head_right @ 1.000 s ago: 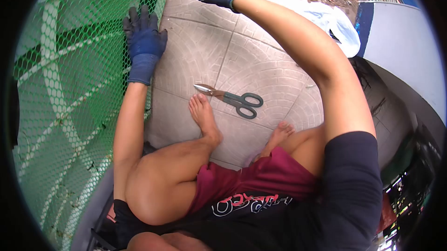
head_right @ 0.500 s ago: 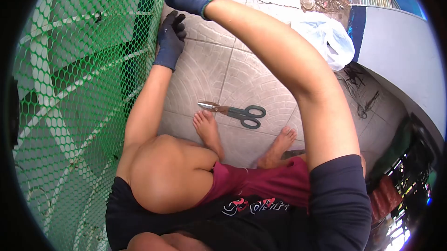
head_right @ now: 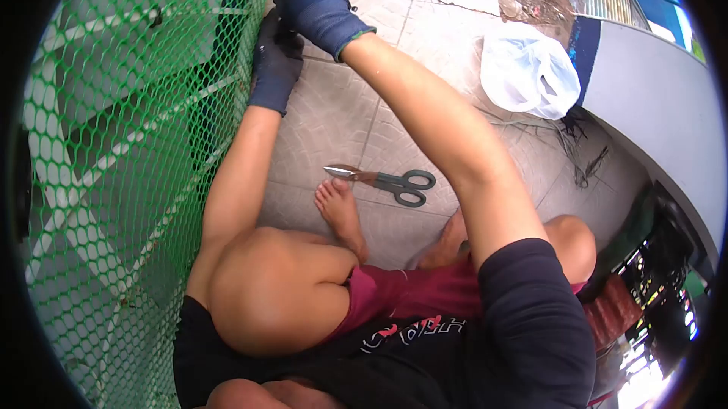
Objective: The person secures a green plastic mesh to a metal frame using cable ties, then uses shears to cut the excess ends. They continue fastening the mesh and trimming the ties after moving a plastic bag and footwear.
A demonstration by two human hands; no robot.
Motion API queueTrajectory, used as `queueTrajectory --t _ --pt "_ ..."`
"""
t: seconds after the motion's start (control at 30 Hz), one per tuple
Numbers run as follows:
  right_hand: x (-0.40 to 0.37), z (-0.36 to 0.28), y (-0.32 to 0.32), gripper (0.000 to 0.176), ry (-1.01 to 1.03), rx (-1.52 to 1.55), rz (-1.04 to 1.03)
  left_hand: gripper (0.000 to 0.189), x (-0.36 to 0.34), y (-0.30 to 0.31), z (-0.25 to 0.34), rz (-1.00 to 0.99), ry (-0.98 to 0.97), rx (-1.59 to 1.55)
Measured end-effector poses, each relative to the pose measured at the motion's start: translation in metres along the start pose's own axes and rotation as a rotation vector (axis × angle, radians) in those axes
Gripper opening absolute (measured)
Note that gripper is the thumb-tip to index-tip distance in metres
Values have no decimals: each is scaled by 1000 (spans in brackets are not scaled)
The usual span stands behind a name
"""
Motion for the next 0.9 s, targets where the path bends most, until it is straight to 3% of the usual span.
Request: queueTrajectory --t 0.07,0.27,0.37,0.7,0.8,0.83,0.9 --pt "-4 16 -8 21 -32 42 79 32 1 1 0 10 -11 0" --pt "-28 57 26 17 -156 147 302 26 7 5 -2 -30 -17 100" --pt "-17 68 30 19 -105 169 365 25 7 7 -2 -78 -21 113" --pt "45 37 -10 28 95 16 112 34 -5 -13 -7 -47 -86 323" --pt "47 31 -4 25 146 -28 129 46 -24 -50 -2 -118 -365 1195" --pt "49 35 2 25 156 -31 131 46 -28 -63 4 -116 -374 1189" --pt "42 45 0 32 149 -67 21 53 -71 -120 13 -86 -1411 2218"
Point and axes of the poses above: each hand's wrist, its own x-axis towards the middle knuckle, its own y-axis out of the back of the hand, z = x × y, the point moved 7 cm from there along x, towards the middle knuckle, and after that the axes turned 2 degrees about -x, right-handed, at the moved point
